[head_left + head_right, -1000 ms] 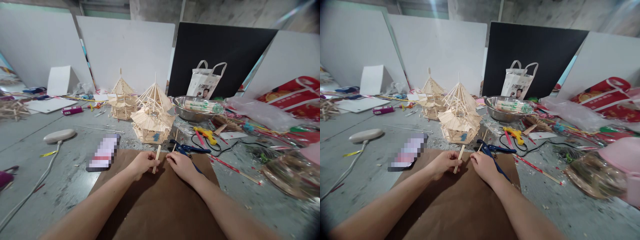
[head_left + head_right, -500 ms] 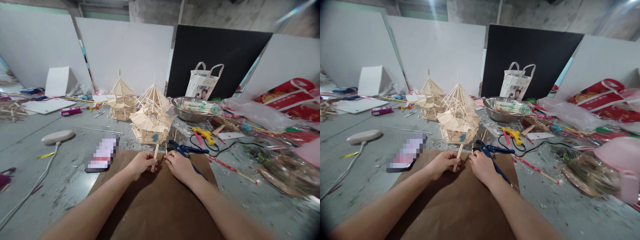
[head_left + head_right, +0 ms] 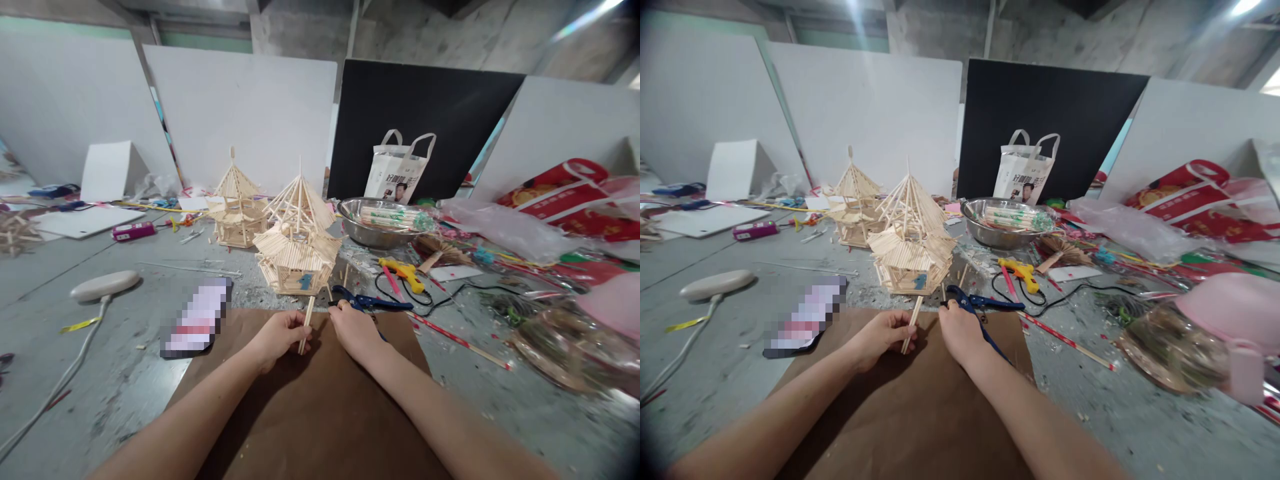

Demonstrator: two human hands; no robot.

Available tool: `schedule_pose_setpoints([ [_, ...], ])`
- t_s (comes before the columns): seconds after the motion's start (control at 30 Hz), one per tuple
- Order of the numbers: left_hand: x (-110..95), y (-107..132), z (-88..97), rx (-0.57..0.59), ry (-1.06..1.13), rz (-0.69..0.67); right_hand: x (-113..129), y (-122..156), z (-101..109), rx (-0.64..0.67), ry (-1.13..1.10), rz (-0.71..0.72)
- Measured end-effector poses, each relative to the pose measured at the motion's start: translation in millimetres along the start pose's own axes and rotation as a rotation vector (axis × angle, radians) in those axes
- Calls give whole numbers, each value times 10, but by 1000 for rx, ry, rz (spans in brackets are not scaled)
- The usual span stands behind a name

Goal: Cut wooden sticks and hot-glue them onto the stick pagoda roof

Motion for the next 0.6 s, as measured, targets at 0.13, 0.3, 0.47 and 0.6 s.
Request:
schedule_pose_setpoints([
  [0.13,-27,15,-23,29,4,-12,-157,-47,174,-64,-51,2],
  [0.3,-19,6,-29,58,17,1,-967,-249,665,-175,55,-167],
  [0.47,-7,-6,-20,72,36,14,-1928,-466,1001,-177,163,-328],
  [0.6,4,-15,-41,126,41,27,-2392,-585,940,-76,177,-343],
])
Point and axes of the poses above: each hand's wrist, its own y-axis away from the middle knuckle, its own z-axis out of the back of the hand, x = y × z, the point moved 8 cm from there along -y, towards the middle knuckle, and after that the axes turned 15 degrees about z, right-handed, at the moved point
